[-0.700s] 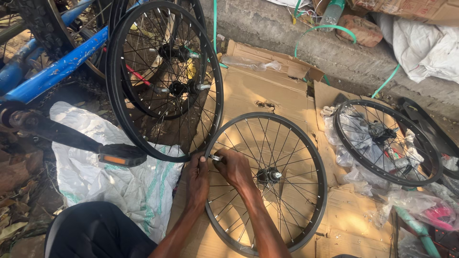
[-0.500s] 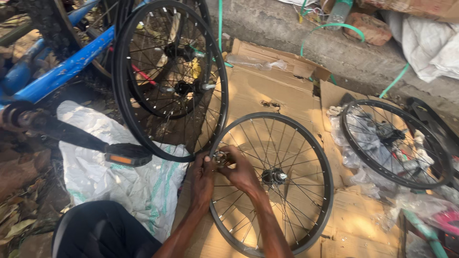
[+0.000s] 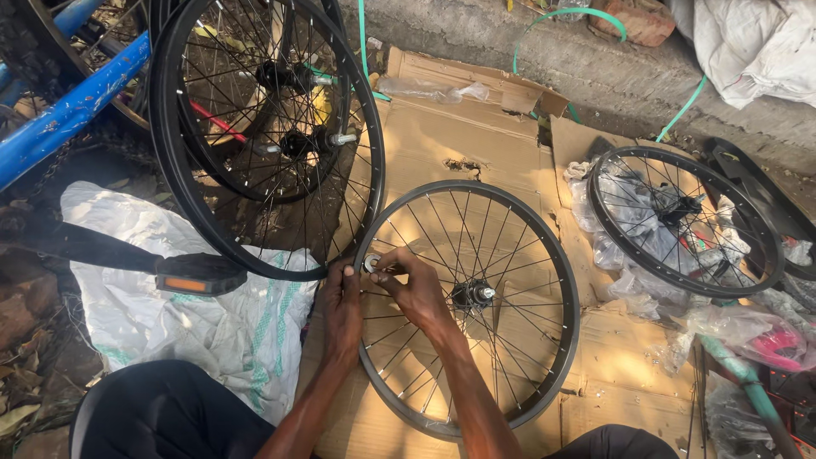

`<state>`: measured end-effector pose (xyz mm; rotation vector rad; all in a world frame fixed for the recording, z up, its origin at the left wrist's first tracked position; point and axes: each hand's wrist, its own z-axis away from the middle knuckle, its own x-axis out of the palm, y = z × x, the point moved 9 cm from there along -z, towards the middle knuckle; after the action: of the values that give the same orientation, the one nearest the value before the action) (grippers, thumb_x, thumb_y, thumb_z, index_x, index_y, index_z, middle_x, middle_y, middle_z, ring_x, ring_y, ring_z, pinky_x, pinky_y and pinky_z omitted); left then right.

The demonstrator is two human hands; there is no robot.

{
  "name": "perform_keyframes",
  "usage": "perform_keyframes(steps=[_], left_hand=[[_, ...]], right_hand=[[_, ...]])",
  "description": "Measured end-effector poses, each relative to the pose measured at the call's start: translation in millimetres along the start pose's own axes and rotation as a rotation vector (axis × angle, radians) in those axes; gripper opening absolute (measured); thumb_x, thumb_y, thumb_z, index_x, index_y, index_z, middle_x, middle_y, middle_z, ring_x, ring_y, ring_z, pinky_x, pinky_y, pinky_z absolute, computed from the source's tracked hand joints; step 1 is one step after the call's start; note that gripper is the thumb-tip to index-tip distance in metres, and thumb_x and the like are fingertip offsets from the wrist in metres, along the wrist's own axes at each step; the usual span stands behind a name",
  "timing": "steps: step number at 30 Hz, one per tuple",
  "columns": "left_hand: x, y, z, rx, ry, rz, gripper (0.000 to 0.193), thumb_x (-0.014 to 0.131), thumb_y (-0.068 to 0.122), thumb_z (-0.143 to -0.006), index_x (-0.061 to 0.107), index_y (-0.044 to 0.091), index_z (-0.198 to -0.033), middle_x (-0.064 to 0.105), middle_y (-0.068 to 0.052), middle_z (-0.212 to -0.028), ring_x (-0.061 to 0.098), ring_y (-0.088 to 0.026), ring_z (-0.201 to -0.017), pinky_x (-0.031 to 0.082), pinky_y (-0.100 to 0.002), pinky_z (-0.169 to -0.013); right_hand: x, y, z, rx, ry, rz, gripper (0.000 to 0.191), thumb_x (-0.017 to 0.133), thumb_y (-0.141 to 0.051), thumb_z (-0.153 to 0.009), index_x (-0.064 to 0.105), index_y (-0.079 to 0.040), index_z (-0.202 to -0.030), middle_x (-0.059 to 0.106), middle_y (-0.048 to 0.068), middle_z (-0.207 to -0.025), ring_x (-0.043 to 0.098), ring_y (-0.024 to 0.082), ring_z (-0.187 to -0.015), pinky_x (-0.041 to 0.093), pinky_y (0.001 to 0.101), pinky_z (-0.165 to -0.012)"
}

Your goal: The person is working on a bicycle wheel, using a tool to tighten or adjust the spokes. They rotate the wheel and continue adjusting the spokes methodically.

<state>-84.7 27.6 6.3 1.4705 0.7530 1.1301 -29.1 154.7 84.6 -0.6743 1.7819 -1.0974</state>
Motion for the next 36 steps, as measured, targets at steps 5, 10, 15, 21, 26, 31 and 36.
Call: perform_keyframes(steps=[5, 10, 15, 21, 26, 31, 36], left_hand=[[-1.9, -10.6, -0.3, -0.097, 0.039, 0.041, 0.03, 0.047, 0.029, -0.109, 0.063, 0.008, -0.122, 0.05, -0.002, -0.088, 0.045, -0.012, -0.08, 0.043, -0.032, -0.072], [1.6, -3.5, -0.3, -0.042, 0.01, 0.083, 0.027, 0.045, 0.029, -0.107, 0.06, 0.009, -0.118, 0.061, -0.001, -0.093, 0.056, -0.011, -0.086, 0.047, -0.029, -0.081], [-0.3, -5.8, 2.4, -0.112, 0.017, 0.039, 0.029, 0.046, 0.029, -0.107, 0.063, 0.008, -0.116, 0.057, -0.002, -0.092, 0.045, -0.013, -0.08, 0.04, -0.033, -0.074], [-0.9, 0.6, -1.3, -0.057, -0.005, 0.039, 0.03, 0.047, 0.03, -0.109, 0.066, 0.007, -0.111, 0.058, -0.001, -0.089, 0.047, -0.011, -0.08, 0.042, -0.031, -0.075], [-0.2, -7.3, -2.5, -0.116, -0.011, 0.05, 0.029, 0.049, 0.031, -0.107, 0.067, 0.011, -0.115, 0.054, 0.002, -0.088, 0.042, -0.01, -0.078, 0.039, -0.03, -0.071], [-3.1, -15.1, -6.2, -0.148, -0.004, 0.079, 0.027, 0.051, 0.03, -0.106, 0.067, 0.012, -0.117, 0.054, 0.003, -0.087, 0.044, -0.008, -0.077, 0.041, -0.027, -0.07], [0.3, -8.6, -9.0, -0.064, -0.043, 0.124, 0.026, 0.052, 0.028, -0.105, 0.068, 0.011, -0.117, 0.06, 0.004, -0.091, 0.048, -0.007, -0.079, 0.042, -0.027, -0.072]], right_hand=[[19.4, 15.4, -16.5, 0.152, -0.076, 0.585, 0.024, 0.079, -0.024, -0.09, 0.071, -0.01, -0.107, 0.077, 0.014, -0.096, 0.074, 0.029, -0.092, 0.055, 0.0428, -0.08], [10.0, 20.7, -2.3, 0.186, -0.058, 0.165, 0.036, 0.08, -0.021, -0.084, 0.065, -0.009, -0.114, 0.075, 0.013, -0.097, 0.073, 0.031, -0.089, 0.056, 0.0432, -0.077], [3.9, 13.4, -3.6, 0.16, 0.066, 0.265, 0.043, 0.078, -0.028, -0.08, 0.064, -0.008, -0.115, 0.076, 0.013, -0.096, 0.076, 0.027, -0.089, 0.057, 0.0421, -0.074], [21.4, 20.9, -8.9, 0.234, -0.121, 0.37, 0.037, 0.084, -0.021, -0.081, 0.066, -0.008, -0.111, 0.074, 0.014, -0.098, 0.074, 0.029, -0.087, 0.055, 0.0448, -0.075], [-0.7, 22.1, 3.4, 0.097, 0.048, 0.006, 0.027, 0.077, -0.024, -0.089, 0.064, -0.005, -0.104, 0.078, 0.014, -0.097, 0.076, 0.026, -0.091, 0.059, 0.0428, -0.073], [18.2, 23.0, -10.7, 0.164, 0.022, 0.567, 0.027, 0.078, -0.021, -0.087, 0.07, -0.011, -0.111, 0.078, 0.015, -0.096, 0.073, 0.031, -0.09, 0.055, 0.043, -0.078], [16.6, 25.0, -4.9, 0.279, -0.09, 0.324, 0.04, 0.082, -0.024, -0.081, 0.064, -0.009, -0.114, 0.076, 0.015, -0.097, 0.072, 0.03, -0.088, 0.053, 0.0443, -0.075]])
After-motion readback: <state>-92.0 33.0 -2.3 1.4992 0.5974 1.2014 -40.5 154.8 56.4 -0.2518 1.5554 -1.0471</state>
